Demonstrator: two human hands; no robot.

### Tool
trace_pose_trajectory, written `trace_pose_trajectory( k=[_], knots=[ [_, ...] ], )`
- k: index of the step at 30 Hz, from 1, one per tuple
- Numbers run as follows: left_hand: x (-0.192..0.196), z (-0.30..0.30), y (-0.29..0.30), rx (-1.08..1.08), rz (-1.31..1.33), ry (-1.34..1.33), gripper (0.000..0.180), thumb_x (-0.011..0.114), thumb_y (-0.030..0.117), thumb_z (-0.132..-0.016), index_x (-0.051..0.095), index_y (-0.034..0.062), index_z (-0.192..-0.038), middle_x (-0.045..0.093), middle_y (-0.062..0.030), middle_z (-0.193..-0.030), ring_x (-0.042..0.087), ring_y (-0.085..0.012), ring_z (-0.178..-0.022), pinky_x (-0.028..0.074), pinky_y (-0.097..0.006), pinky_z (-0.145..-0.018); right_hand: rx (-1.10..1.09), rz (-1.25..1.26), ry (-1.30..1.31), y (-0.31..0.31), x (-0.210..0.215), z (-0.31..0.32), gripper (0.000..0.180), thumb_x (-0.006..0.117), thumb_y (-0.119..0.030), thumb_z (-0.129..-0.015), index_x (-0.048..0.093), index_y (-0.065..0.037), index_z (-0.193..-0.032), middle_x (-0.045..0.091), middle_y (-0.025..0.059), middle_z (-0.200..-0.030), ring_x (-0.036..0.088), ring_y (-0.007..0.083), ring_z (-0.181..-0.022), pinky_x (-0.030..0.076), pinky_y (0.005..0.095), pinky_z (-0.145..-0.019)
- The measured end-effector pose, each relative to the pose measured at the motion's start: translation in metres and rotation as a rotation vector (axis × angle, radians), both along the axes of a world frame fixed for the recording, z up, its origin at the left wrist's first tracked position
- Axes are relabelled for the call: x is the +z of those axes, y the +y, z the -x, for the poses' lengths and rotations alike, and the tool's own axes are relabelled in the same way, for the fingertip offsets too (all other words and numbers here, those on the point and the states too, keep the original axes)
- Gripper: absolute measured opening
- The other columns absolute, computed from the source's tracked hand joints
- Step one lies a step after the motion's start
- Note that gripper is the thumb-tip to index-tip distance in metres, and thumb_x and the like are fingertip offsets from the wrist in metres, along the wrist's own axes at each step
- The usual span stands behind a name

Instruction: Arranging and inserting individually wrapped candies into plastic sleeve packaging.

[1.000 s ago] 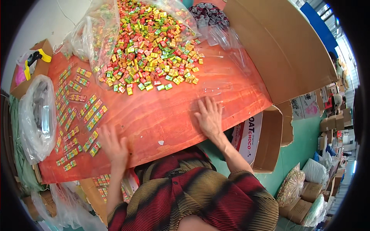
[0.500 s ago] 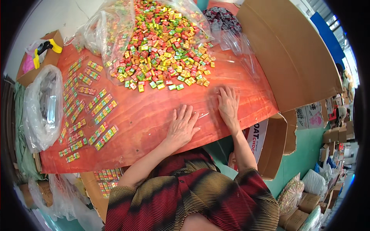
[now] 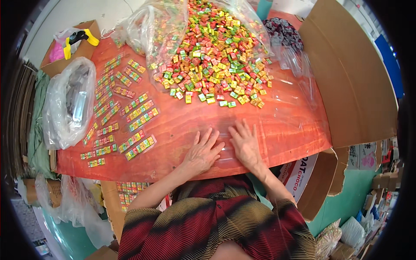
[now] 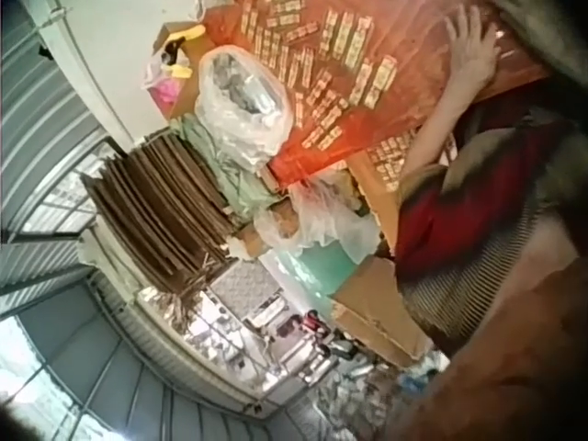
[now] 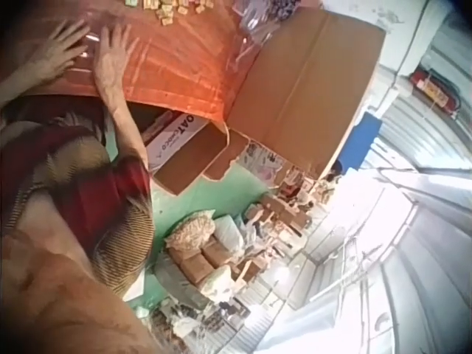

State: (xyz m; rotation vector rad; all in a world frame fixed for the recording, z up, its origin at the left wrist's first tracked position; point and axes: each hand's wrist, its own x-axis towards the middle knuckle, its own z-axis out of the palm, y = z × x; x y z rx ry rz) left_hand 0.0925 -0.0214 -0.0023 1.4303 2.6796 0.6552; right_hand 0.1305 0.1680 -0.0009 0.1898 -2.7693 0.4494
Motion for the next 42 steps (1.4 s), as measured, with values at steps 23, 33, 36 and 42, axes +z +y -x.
trace_pose_trajectory(
  k=[23, 33, 36, 42],
  knots=[
    [0.004, -0.005, -0.041, 0.176, -0.113, 0.018, 0.035, 0.061, 0.016, -0.076, 0.057, 0.0079, -0.111, 0.042, -0.02, -0.126, 0.037, -0.0379, -0.121, 0.03, -0.051, -0.098, 0.018, -0.095, -0.114, 0.006, 0.018, 0.034, 0.017, 0.057, -0.01, -0.076, 0.061, -0.007, -0.092, 0.056, 0.01, -0.102, 0.051, 0.0286, -0.1, 0.036, 0.0411, -0.085],
    [-0.022, 0.13, -0.012, 0.7, -0.168, 0.273, 0.048, 0.046, 0.001, -0.077, 0.041, 0.0011, -0.124, 0.041, -0.0241, -0.122, 0.043, -0.0424, -0.107, 0.036, -0.048, -0.091, 0.22, -0.117, 0.209, -0.066, 0.012, 0.158, 0.027, 0.049, -0.008, -0.076, 0.059, -0.009, -0.1, 0.055, 0.0111, -0.102, 0.052, 0.0253, -0.091, 0.041, 0.0372, -0.074],
    [-0.02, 0.119, -0.001, 0.646, -0.137, 0.153, 0.043, 0.047, 0.001, -0.076, 0.046, -0.0003, -0.119, 0.045, -0.0222, -0.111, 0.046, -0.0389, -0.098, 0.04, -0.045, -0.083, 0.224, -0.124, 0.191, -0.054, -0.002, 0.165, 0.025, 0.049, -0.009, -0.076, 0.061, -0.011, -0.098, 0.055, 0.0092, -0.097, 0.051, 0.0241, -0.088, 0.041, 0.0366, -0.073],
    [-0.012, 0.083, 0.007, 0.422, -0.41, 0.054, 0.038, 0.055, 0.001, -0.075, 0.051, 0.0013, -0.112, 0.049, -0.0182, -0.099, 0.048, -0.0356, -0.09, 0.042, -0.042, -0.076, 0.24, -0.12, 0.194, -0.021, 0.0, 0.135, 0.021, 0.053, -0.011, -0.073, 0.062, -0.011, -0.092, 0.052, 0.0065, -0.096, 0.048, 0.0235, -0.092, 0.038, 0.0372, -0.075]
  ],
)
